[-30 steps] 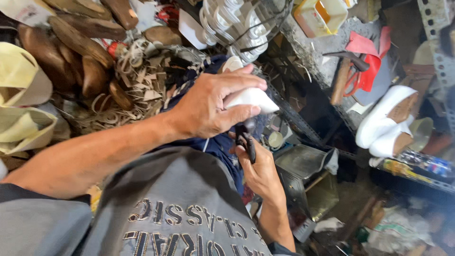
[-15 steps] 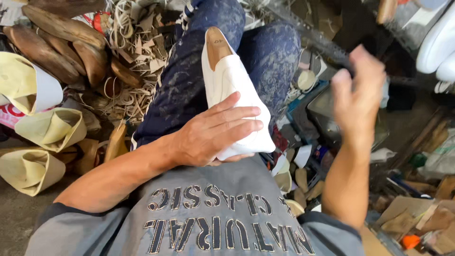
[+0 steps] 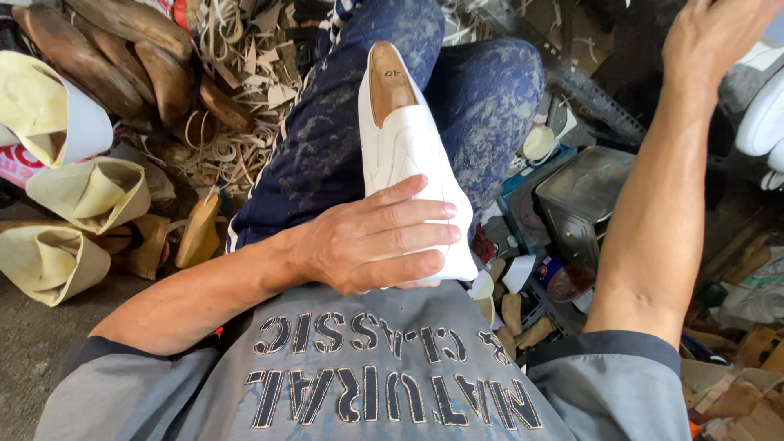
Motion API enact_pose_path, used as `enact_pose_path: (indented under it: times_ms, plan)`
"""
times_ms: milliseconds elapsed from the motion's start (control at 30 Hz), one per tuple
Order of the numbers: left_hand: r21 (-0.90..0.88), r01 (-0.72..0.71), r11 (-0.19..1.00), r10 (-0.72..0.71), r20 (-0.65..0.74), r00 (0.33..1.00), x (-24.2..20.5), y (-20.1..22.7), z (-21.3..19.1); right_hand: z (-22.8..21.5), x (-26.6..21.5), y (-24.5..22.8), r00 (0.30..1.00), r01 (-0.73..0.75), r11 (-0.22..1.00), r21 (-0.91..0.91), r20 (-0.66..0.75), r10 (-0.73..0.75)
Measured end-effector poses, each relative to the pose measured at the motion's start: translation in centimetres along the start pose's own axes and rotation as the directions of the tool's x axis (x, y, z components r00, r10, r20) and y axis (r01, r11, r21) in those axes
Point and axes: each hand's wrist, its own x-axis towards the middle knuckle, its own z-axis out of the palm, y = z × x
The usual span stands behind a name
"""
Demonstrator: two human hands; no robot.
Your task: The person uses a hammer to tap the sole of a white shoe held on their lap. They repeatedly turn the shoe over to inspect the interior and exterior, then continue hammering the sole and heel area.
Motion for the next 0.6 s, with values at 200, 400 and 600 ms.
enact_pose_path:
  times_ms: [200,400,600]
  plan:
    - [-0.134,0.399,0.907,-0.416,-0.14,0.899,5.5,-1.2,-2.8,-2.9,-0.4,-3.9,0.985,-0.065,0.9,0.432,-0.117,0.127]
    - [-0.319,0.763,0.562,-0.79,0.066,0.609,3.7,-13.1,2.4,-14.5,-5.0,-17.3,0.939,-0.29,0.292,0.911,0.212,0.27]
    - [-0.277,0.818,0.504,-0.802,0.2,0.562,2.2,-15.2,3.4,-14.5,-12.0,-21.7,0.809,-0.582,0.282,0.762,0.51,0.293]
